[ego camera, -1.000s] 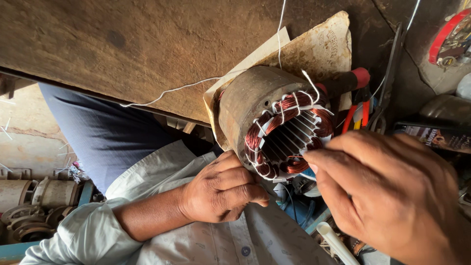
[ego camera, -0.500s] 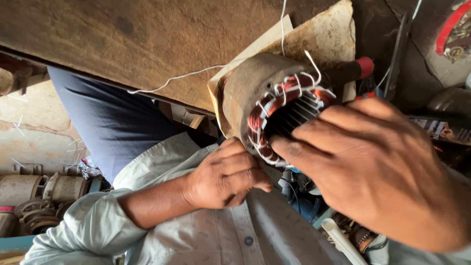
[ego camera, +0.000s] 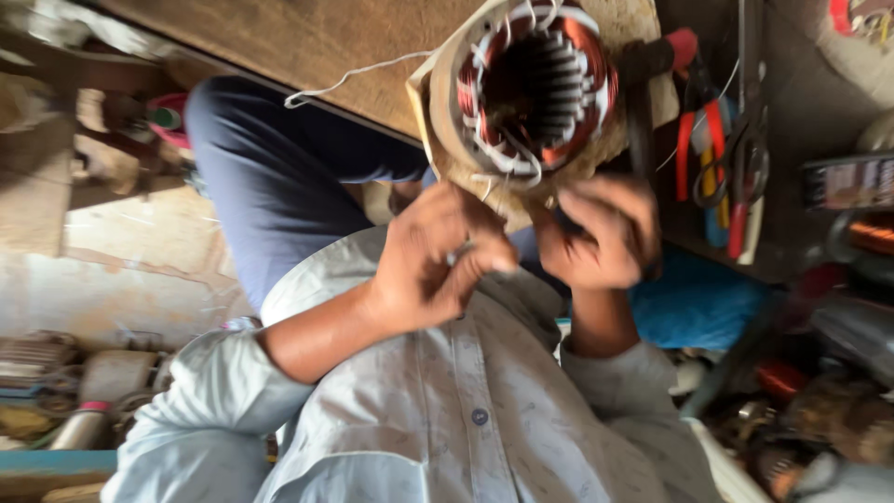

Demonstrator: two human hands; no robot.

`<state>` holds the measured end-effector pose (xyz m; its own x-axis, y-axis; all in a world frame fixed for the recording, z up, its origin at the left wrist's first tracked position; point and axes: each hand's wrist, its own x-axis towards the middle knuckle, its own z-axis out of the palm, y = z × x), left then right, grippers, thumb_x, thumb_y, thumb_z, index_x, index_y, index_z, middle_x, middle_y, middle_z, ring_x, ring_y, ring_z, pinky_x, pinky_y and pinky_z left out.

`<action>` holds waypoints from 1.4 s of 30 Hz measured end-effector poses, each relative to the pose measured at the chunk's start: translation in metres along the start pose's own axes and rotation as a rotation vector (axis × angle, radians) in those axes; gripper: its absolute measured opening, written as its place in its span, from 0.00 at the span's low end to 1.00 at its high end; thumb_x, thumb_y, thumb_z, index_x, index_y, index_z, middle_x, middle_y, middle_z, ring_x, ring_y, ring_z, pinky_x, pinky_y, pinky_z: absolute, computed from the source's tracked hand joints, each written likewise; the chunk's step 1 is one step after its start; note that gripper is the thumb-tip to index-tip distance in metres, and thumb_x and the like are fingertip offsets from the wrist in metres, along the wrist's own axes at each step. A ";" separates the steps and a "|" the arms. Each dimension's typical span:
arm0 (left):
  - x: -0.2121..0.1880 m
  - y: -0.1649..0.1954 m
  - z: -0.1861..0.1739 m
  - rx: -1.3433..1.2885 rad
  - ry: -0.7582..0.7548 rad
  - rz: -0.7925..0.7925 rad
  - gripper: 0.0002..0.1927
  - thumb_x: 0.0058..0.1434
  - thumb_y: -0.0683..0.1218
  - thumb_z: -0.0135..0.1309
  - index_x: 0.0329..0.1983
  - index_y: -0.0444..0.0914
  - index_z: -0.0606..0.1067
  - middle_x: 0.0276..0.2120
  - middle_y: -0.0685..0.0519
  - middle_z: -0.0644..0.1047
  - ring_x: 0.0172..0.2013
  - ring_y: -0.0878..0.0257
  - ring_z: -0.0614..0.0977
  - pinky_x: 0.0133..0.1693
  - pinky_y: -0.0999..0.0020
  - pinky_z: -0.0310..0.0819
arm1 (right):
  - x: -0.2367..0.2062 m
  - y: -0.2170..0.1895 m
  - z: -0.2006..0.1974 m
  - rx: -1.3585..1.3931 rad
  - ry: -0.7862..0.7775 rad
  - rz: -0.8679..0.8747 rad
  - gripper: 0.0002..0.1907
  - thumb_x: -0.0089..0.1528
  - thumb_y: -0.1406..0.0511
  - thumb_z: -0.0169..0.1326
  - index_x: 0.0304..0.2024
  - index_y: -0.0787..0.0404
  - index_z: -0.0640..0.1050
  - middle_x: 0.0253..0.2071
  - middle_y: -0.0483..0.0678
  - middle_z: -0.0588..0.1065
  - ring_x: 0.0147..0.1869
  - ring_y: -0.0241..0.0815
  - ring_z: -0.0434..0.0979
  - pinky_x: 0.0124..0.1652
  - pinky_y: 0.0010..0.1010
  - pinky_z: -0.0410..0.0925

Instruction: The person ties white string around the copper windings of an electric motor stator, pulling the cord tight around the coil ends and tapping the windings with a mallet to seat them. They rotate the stator on the workbench and work around its circumference, tightening successive ties.

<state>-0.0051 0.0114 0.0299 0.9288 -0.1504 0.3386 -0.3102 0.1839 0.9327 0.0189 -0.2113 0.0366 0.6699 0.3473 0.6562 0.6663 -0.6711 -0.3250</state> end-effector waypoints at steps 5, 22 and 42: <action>-0.006 0.010 0.010 0.049 0.123 -0.055 0.03 0.67 0.38 0.61 0.39 0.38 0.77 0.37 0.52 0.78 0.42 0.58 0.79 0.45 0.67 0.73 | -0.006 0.007 0.021 0.021 0.044 0.010 0.10 0.61 0.73 0.69 0.41 0.62 0.80 0.41 0.52 0.78 0.43 0.51 0.80 0.43 0.35 0.73; 0.018 -0.023 0.018 0.065 0.235 -0.071 0.11 0.70 0.51 0.59 0.42 0.38 0.79 0.36 0.56 0.81 0.41 0.70 0.81 0.49 0.70 0.77 | -0.084 0.010 -0.005 -0.123 -0.232 0.302 0.08 0.67 0.74 0.61 0.49 0.66 0.82 0.47 0.55 0.81 0.51 0.49 0.83 0.53 0.35 0.74; 0.083 0.038 0.009 0.399 -0.014 -0.051 0.06 0.60 0.40 0.65 0.35 0.36 0.78 0.32 0.51 0.80 0.34 0.59 0.83 0.38 0.66 0.77 | 0.032 -0.021 0.012 0.206 -0.037 0.292 0.10 0.63 0.71 0.65 0.42 0.65 0.76 0.38 0.51 0.73 0.38 0.46 0.74 0.39 0.34 0.68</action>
<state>0.0579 -0.0032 0.0949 0.9433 -0.1629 0.2893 -0.3202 -0.2157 0.9225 0.0308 -0.1782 0.0564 0.8506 0.1864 0.4916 0.4946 -0.6007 -0.6281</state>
